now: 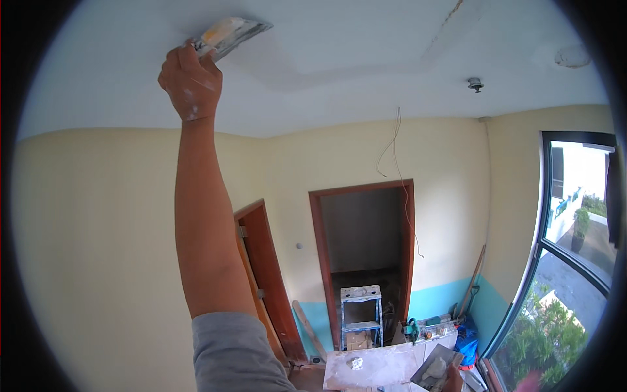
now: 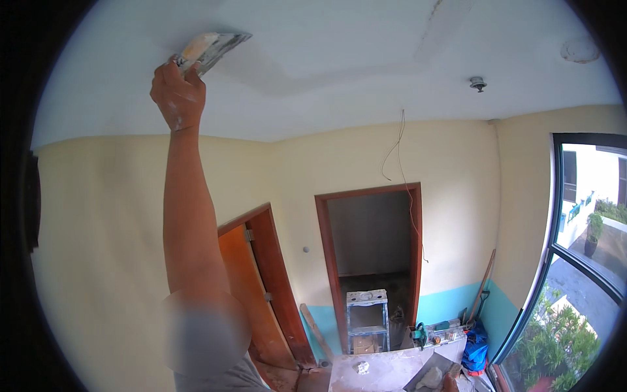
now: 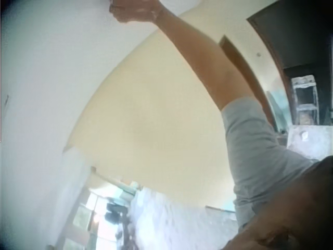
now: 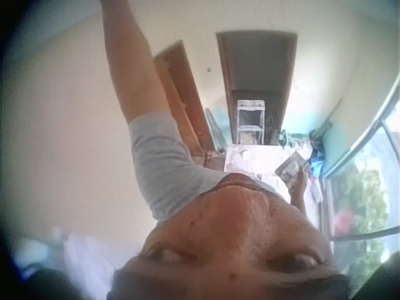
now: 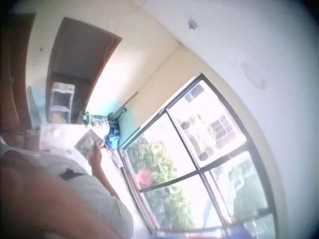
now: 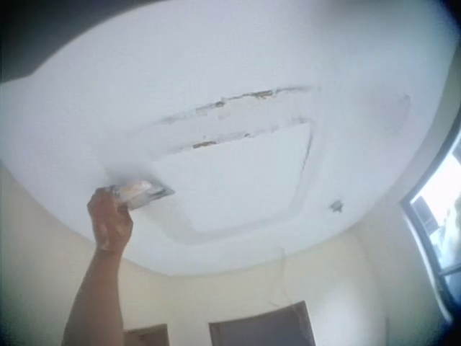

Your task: The person applies white plaster to a ceiling section using two metal spatulas, periodically scooping more plaster from a board on the floor.

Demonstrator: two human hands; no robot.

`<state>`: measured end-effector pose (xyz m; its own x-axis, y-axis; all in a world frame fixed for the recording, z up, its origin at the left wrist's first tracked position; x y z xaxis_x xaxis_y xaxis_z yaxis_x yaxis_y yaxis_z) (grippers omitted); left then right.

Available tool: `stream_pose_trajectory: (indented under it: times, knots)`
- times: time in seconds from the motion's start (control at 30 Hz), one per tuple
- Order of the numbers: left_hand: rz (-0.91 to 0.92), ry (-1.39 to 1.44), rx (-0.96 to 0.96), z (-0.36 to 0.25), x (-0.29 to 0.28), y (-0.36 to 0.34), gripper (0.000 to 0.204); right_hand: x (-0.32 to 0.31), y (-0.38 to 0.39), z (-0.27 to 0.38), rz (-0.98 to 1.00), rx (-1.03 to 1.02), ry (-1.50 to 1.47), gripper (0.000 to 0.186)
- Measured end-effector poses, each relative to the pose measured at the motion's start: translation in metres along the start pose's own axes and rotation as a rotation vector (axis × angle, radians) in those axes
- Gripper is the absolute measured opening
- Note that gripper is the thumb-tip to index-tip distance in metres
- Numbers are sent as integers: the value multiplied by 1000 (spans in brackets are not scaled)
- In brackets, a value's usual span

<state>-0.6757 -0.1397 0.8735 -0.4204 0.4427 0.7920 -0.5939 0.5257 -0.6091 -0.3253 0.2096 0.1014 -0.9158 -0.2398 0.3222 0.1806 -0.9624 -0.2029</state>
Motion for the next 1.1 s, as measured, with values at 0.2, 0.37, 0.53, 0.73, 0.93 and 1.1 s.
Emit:
stream_pose_trajectory:
  times: [0.2,0.37,0.53,0.73,0.93,1.1]
  knots:
    - [-48,8,99,16,-47,-79,39,-62,-30,-128,130,-59,39,31]
    - [-136,8,-28,29,-95,-120,51,-58,-17,-101,210,-160,293,34]
    - [132,148,-691,53,-143,-81,71,4,26,7,157,280,-529,47]
    - [959,978,-1319,-68,-199,187,50,25,54,73,23,404,-679,43]
    - [2244,1095,-1108,-251,-376,413,54,40,65,107,76,486,-605,46]
    - [2757,1216,-1057,-325,-459,420,63,15,77,97,-51,497,-575,40]
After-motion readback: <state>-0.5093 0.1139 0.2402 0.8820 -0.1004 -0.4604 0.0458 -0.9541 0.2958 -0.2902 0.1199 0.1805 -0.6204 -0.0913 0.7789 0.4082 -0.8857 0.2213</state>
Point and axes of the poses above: each hand's wrist, its own y-axis away from the middle knuckle, its own x-axis out of the palm, z = x × y, the point moved 5 cm from there along -y, towards the middle knuckle, and after that the axes turned 6 degrees about -x, right-handed, at the moved point
